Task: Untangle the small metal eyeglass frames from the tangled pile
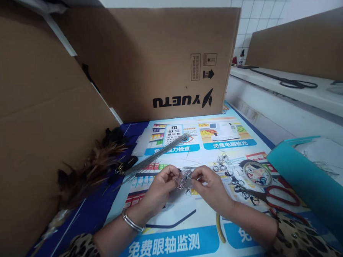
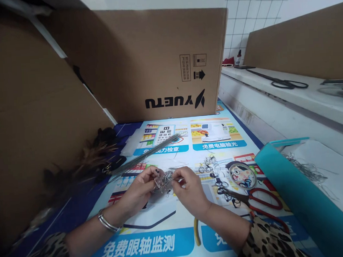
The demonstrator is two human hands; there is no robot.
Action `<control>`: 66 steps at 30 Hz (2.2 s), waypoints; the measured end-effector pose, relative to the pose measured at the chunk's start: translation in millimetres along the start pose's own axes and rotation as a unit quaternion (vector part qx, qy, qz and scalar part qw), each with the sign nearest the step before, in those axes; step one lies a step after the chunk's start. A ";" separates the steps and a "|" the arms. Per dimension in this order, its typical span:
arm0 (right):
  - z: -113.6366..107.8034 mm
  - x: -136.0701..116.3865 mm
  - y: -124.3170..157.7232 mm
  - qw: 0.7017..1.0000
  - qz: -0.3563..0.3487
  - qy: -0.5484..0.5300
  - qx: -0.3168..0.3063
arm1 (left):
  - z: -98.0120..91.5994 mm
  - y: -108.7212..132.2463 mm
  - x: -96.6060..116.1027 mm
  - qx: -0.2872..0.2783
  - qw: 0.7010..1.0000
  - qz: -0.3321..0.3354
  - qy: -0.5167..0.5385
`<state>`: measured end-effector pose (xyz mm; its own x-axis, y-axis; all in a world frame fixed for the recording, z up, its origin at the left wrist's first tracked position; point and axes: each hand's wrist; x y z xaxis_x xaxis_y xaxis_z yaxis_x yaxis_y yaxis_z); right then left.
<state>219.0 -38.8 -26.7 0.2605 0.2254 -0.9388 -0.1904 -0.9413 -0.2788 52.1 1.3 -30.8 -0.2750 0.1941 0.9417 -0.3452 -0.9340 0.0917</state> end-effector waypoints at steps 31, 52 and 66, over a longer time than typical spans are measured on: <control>-0.1 2.0 -3.3 0.988 -0.102 0.119 0.000 | 3.4 1.4 -4.5 -0.073 0.997 -0.036 -0.002; -7.6 7.0 -12.0 0.991 0.097 -0.092 -0.020 | -2.8 1.3 8.9 0.060 0.989 0.096 -0.099; -11.0 -2.0 -16.0 0.984 0.115 -0.130 -0.041 | -5.4 1.2 14.9 0.032 0.986 0.146 -0.071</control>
<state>231.9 -27.0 -18.2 -0.0331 0.0501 -0.9982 -0.1364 -0.9896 -0.0452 42.7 4.6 -18.4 -0.2244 -0.1265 0.9663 -0.2104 -0.9619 -0.1748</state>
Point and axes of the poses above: each hand's wrist, its own y-axis away from the middle knuckle, its own z-axis out of the palm, x = y × z, and after that the axes turned 8 degrees about x, right-handed
